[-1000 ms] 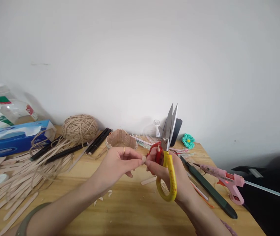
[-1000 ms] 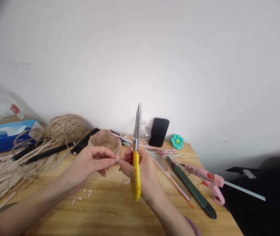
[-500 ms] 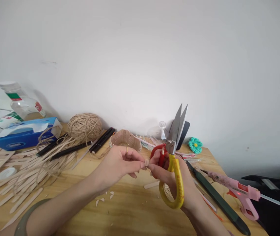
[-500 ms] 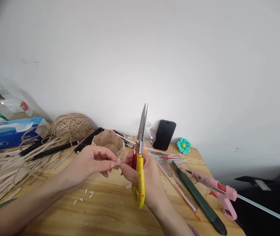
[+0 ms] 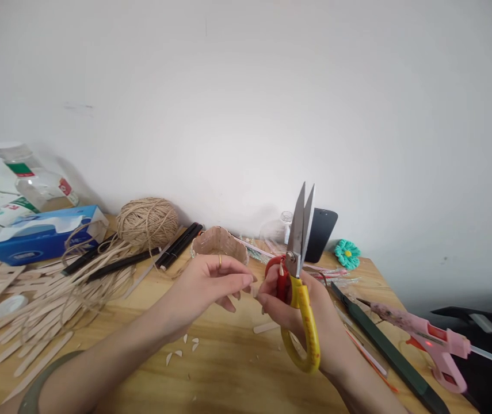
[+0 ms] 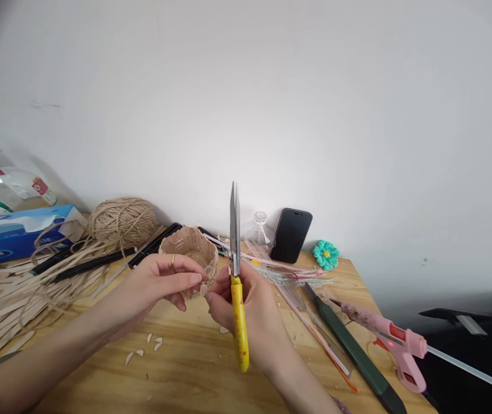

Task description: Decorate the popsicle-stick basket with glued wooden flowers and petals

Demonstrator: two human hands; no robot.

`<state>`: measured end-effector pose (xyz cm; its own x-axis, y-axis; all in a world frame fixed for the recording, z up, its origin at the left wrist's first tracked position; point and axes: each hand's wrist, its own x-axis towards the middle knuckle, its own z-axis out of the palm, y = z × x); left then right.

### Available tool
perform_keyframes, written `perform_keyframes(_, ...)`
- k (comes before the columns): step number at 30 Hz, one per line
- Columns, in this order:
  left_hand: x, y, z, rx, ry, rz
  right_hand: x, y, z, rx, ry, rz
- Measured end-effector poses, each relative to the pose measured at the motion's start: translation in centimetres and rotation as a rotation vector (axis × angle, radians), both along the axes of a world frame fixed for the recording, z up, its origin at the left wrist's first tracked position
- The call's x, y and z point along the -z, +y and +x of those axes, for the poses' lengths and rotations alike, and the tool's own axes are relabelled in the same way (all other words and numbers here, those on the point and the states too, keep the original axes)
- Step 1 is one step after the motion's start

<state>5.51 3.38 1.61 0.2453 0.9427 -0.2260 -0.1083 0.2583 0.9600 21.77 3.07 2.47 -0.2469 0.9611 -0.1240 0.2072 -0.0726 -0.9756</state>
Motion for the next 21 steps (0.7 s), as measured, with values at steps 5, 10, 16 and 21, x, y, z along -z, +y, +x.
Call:
perform_keyframes(5,0.15,0.05,-0.10,0.049,0.077,0.019,0.24,-0.10,-0.22,-0.039,0.070,-0.038)
perform_keyframes(10,0.06,0.23,-0.29,0.085,0.097,0.025,0.31,-0.05,-0.27,-0.031,0.066,-0.043)
perform_keyframes(16,-0.24,0.52,-0.62,0.145,0.162,-0.013,0.62,0.13,-0.21,-0.032,0.022,-0.035)
perform_keyframes(21,-0.11,0.65,-0.59,0.096,0.134,-0.025,0.40,0.34,-0.15,-0.026,-0.041,0.017)
